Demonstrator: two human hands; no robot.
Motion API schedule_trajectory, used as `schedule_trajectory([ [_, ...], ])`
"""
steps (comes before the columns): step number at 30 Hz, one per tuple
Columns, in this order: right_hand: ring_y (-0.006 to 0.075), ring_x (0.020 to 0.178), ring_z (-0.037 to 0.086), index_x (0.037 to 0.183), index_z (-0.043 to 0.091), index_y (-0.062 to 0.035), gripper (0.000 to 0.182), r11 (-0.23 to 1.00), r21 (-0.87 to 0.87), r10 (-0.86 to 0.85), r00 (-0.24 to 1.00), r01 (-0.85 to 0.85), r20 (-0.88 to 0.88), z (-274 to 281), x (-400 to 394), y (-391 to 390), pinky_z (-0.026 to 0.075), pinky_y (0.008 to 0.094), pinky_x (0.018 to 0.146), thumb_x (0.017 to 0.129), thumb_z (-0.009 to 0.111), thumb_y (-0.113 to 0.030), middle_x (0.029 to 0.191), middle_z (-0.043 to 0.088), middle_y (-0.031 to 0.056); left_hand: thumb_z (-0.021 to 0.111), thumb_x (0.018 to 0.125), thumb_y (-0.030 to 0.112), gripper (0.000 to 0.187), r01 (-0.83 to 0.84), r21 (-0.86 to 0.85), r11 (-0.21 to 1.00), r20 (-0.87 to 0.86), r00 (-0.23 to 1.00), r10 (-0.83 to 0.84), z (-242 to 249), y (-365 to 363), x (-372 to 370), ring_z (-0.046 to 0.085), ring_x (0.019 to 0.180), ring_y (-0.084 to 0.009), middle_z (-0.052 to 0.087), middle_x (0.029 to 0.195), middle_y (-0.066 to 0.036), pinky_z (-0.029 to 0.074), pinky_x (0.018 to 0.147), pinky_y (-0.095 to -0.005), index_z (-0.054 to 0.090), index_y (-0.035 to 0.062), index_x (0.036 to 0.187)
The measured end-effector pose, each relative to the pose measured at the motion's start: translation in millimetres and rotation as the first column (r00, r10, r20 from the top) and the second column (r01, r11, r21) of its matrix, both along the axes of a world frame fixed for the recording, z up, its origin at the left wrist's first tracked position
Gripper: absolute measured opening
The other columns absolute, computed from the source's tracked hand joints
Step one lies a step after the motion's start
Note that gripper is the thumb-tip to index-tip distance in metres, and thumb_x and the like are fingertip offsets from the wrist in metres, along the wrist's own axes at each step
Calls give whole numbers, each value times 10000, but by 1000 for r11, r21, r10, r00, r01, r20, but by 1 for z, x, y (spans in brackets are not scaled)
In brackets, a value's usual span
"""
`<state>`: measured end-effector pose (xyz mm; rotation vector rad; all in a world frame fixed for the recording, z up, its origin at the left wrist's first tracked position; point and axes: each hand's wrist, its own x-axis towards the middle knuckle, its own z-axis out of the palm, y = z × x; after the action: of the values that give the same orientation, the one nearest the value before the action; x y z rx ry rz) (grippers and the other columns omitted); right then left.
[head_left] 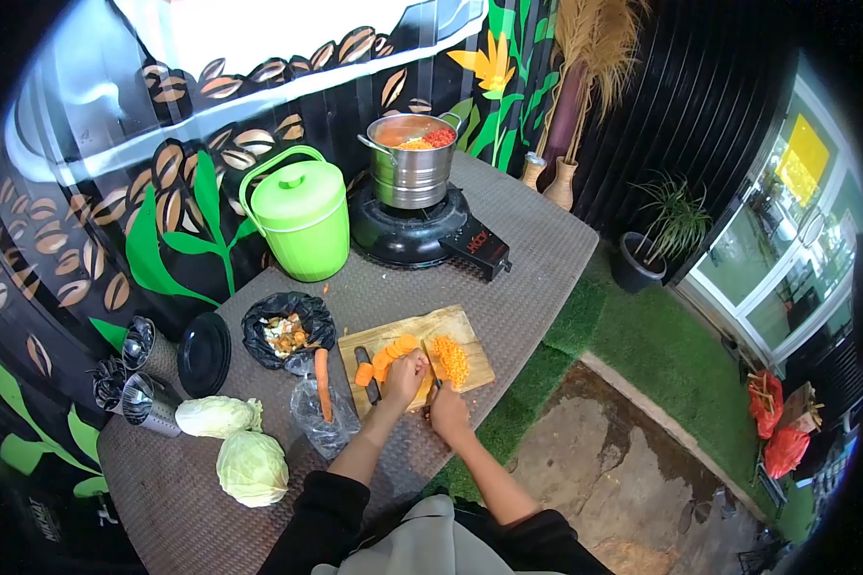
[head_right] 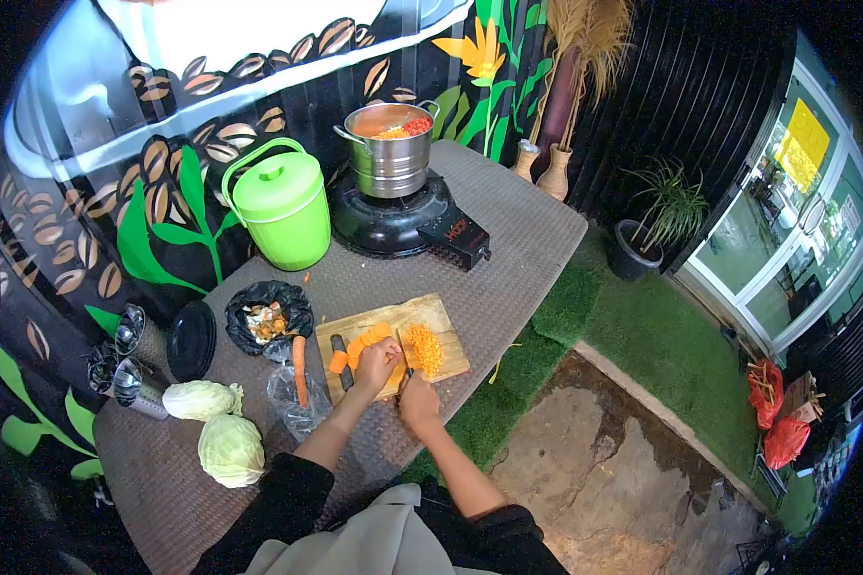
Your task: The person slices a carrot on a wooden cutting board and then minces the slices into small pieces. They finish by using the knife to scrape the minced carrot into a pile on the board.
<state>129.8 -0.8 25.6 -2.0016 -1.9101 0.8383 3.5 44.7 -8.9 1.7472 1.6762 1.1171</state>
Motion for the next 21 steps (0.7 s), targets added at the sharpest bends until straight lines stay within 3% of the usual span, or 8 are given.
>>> schedule_trajectory([
  [2,446,930,619,1023,520,69,413,997,-6,77,996,-78,-36,5,8,14,483,519,806,969,398,-321,956,632,302,635,798,13,105,47,78,996,8,999,-48,-5,0,-2,673,783,-278,667,795,-147,531,674,-359,580,20,887],
  [6,445,932,619,1036,514,41,397,978,-89,187,982,-186,1,4,17,21,484,516,807,970,402,-334,963,630,302,645,797,21,110,31,46,998,-12,999,-30,-6,0,-1,674,781,-279,672,806,-147,533,667,-356,578,19,885],
  [7,445,932,619,1036,514,41,397,979,-88,185,983,-184,2,9,12,12,484,516,807,970,402,-334,963,630,302,650,794,25,116,31,56,998,18,999,-32,-4,-1,0,675,776,-277,672,803,-147,532,664,-357,579,21,885],
  [9,449,938,615,1041,512,39,383,998,-47,-42,999,42,-2,14,-1,-7,483,514,809,970,402,-321,976,628,300,656,790,28,122,35,64,997,52,998,-39,2,-3,6,675,772,-274,672,801,-148,532,662,-358,580,22,886],
  [12,469,895,615,971,539,91,395,1000,-16,-14,999,13,-50,8,2,1,490,514,796,951,432,-289,932,624,325,658,776,0,142,-28,0,1000,23,999,28,7,-5,5,678,754,-252,664,785,-136,529,652,-344,573,20,889],
  [13,472,898,612,975,535,92,387,999,24,32,993,-30,-113,1,8,8,488,518,799,948,440,-282,931,621,330,654,765,-24,164,-17,50,999,89,996,13,1,-4,5,672,741,-237,655,791,-127,526,644,-331,566,17,897],
  [17,456,894,626,1058,508,46,370,984,-27,174,984,-175,-33,-9,21,16,489,519,789,961,425,-301,914,634,308,647,730,-90,246,-41,123,992,202,979,16,0,-5,6,645,710,-200,614,832,-108,515,623,-297,540,10,927],
  [21,449,911,627,1080,498,45,383,1000,-13,-22,1000,22,2,4,-2,-8,488,520,811,953,438,-311,947,634,305,651,722,-95,276,-57,105,993,171,985,38,11,-6,10,627,706,-188,592,861,-105,510,622,-289,532,9,949],
])
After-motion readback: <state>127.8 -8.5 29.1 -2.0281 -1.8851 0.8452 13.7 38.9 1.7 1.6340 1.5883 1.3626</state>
